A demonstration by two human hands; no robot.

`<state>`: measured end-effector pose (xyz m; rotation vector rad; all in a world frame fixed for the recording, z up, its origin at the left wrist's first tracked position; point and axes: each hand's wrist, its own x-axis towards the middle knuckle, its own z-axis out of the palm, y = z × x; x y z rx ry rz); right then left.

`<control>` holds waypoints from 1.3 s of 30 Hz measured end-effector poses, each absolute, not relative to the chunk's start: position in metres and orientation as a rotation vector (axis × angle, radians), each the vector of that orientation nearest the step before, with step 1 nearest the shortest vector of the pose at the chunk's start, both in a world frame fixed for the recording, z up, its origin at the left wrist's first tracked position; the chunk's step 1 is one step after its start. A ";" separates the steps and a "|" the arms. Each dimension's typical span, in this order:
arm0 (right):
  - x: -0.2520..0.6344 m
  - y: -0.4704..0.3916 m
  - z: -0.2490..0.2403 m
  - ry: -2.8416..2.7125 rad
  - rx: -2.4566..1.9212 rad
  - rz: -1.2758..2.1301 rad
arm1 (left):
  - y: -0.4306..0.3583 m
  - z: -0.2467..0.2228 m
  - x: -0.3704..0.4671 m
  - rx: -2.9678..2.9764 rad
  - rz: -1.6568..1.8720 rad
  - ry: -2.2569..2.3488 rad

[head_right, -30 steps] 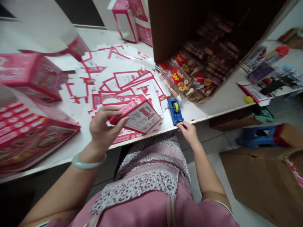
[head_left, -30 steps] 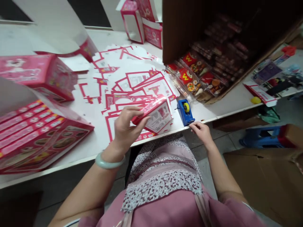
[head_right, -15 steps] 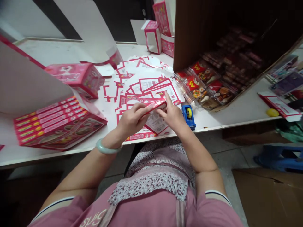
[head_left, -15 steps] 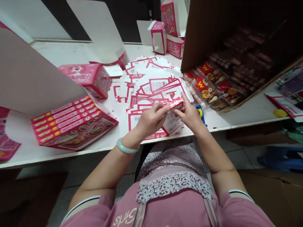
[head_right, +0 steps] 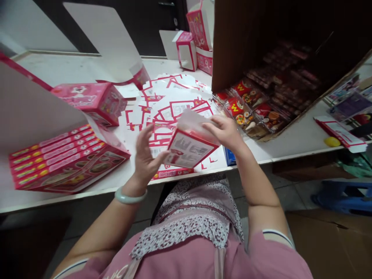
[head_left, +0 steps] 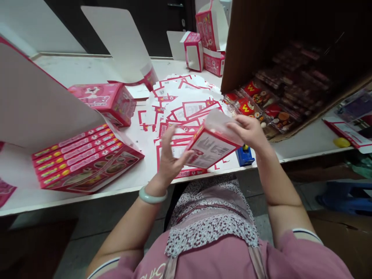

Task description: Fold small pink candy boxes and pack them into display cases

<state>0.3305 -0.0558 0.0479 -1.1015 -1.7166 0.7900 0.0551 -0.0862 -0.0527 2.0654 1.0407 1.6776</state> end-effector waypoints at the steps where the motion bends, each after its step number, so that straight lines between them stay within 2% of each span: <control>1: 0.323 -0.050 0.060 -1.820 -1.077 0.798 | -0.084 -0.048 0.060 2.118 1.599 0.980; 4: 0.308 -0.042 0.069 -1.922 -0.995 0.896 | -0.082 -0.044 0.067 2.111 1.672 0.923; 7: 0.309 -0.048 0.049 -1.808 -0.978 1.118 | -0.090 -0.047 0.062 2.179 1.845 0.989; 11: 0.308 -0.062 0.020 -1.563 -1.019 1.340 | -0.105 -0.041 0.062 2.091 1.890 1.039; 14: 0.304 -0.075 0.014 -1.540 -1.024 1.091 | -0.107 -0.032 0.063 1.881 1.895 0.961; 19: 0.305 -0.092 0.010 -1.802 -0.852 0.698 | -0.106 -0.024 0.055 2.164 1.682 0.738; 22: 0.302 -0.095 0.005 -1.812 -0.820 0.548 | -0.107 -0.019 0.059 2.121 1.751 0.776; 26: 0.298 -0.094 0.008 -1.769 -0.905 0.575 | -0.105 -0.010 0.065 2.048 1.807 0.816; 32: 0.308 -0.100 0.001 -1.991 -0.750 0.477 | -0.105 -0.012 0.045 2.335 1.582 0.686; 36: 0.305 -0.105 -0.013 -1.975 -0.796 0.269 | -0.100 -0.013 0.047 2.053 1.433 0.732; 39: 0.321 -0.107 -0.017 -1.989 -0.881 0.303 | -0.097 -0.011 0.054 1.836 1.430 0.743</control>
